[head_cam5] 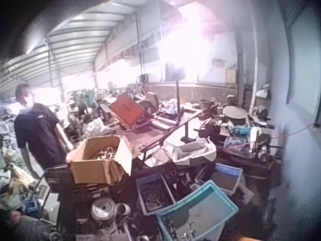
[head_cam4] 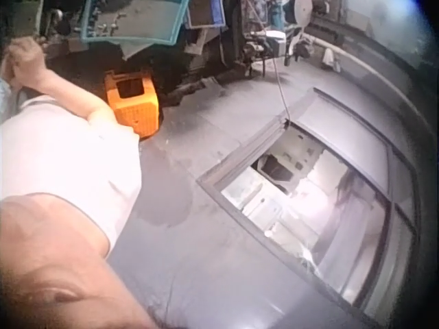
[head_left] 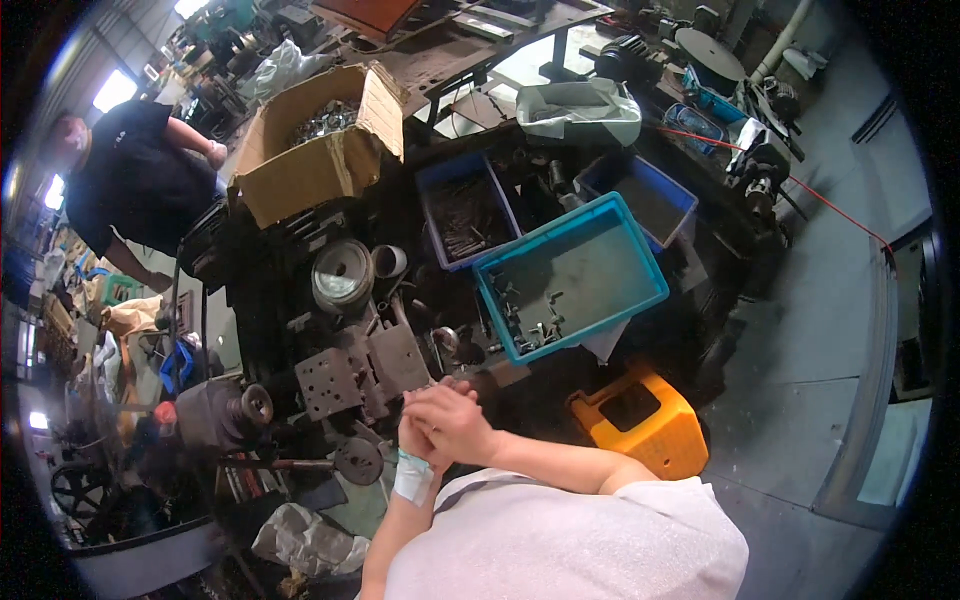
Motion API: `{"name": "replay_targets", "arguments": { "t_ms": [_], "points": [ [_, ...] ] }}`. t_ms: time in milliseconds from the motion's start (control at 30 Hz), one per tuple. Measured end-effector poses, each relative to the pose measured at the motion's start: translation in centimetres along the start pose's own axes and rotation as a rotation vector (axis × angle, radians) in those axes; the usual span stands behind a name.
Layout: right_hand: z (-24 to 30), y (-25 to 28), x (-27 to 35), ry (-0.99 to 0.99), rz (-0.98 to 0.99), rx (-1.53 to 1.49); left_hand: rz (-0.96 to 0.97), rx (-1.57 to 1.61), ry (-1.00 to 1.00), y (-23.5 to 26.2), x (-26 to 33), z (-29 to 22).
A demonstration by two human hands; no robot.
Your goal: The person deburrs or polishes small metal components using a bench grinder.
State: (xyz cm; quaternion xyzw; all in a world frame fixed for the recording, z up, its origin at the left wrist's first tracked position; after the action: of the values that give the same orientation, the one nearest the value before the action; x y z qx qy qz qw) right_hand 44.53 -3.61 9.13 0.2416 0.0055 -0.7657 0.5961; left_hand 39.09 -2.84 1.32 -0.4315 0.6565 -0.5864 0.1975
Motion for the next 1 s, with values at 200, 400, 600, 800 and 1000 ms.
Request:
{"name": "replay_targets", "arguments": {
  "t_ms": [200, 400, 600, 800, 1000],
  "points": [
    [5.9, -7.3, 3.3, 0.246, 0.121, 0.116, -0.002, 0.169, -0.069, 4.5, 6.0, -5.8],
    [11.0, -15.8, 5.0, 0.320, 0.160, 0.246, -0.165, 0.041, -0.211, 9.6, 12.8, -12.5],
    [8.0, -25.3, 5.7, -0.877, 0.335, -0.837, -0.228, 0.060, 0.007, 12.4, 19.3, -18.1],
    [8.2, -29.8, 6.2, -1.154, 0.446, -1.151, -0.232, -0.146, -0.119, 9.5, 21.4, -22.4],
    [9.5, -28.2, 3.9, 0.073, 0.281, 0.197, -0.309, -0.344, -0.218, 9.4, 20.7, -23.7]
  ]
}}
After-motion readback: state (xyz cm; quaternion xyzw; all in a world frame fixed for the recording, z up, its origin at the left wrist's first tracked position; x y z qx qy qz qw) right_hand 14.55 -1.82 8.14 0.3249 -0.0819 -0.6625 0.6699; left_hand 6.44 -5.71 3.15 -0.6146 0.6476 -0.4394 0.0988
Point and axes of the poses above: each hand's wrist, its own x-axis away from the middle knuckle, its own y-axis out of the back of the hand, z = x × y, the point moved 6 cm from there along -x, towards the middle knuckle, and after that the axes turned 10 degrees about -y, right-handed, at the moved point
